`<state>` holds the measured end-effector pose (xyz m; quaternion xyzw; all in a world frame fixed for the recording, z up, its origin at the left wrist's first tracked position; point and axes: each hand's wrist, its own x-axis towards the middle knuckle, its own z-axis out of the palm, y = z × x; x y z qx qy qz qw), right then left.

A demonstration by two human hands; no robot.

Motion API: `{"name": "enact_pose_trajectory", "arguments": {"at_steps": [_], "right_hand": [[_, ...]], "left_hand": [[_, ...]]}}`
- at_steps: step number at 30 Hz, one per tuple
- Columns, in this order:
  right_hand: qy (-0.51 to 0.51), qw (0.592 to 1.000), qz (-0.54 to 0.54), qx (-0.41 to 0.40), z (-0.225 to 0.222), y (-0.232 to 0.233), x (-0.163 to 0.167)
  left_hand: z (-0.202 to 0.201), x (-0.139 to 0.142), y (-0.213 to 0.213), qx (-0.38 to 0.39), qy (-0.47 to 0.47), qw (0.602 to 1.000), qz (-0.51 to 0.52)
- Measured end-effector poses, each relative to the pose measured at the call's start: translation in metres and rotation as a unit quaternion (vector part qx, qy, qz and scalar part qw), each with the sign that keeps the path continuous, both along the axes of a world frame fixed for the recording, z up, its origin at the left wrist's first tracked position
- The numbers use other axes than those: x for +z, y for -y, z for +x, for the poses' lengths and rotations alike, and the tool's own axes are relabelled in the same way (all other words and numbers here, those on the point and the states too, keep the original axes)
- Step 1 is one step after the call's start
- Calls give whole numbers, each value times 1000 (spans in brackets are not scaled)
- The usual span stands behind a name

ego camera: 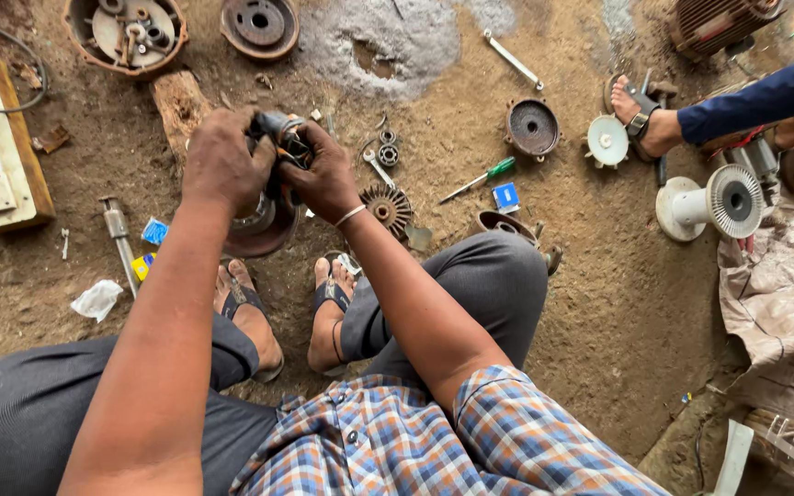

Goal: The person sits on the ground and repairs a motor component. They use a screwdriver to adjust parts, apply lubricant from a green tube, and wipe the component with a cloth. The person also handles a small bag of bearings and places them into the motor housing.

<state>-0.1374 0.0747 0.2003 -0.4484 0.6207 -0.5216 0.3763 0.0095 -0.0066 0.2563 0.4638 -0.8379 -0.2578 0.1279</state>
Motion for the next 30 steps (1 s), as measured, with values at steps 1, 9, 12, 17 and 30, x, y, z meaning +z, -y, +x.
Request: {"name": "enact_pose_trajectory", "arguments": {"at_steps": [1, 9, 12, 17, 30], "right_hand": [[-62, 998, -20, -11, 3, -1, -1], [494, 859, -94, -97, -25, 0, 6], [548, 834, -43, -46, -27, -1, 7], [340, 939, -36, -30, -2, 5, 1], [-245, 965, -50, -74, 2, -4, 8]], "left_hand": [[0, -3, 1, -1, -6, 1000, -7], [2, -10, 7, 34, -33, 999, 25], [3, -4, 6, 30, -79, 996, 30], [0, 4, 2, -14, -100, 995, -8], [-6, -43, 12, -56, -14, 993, -99]]}}
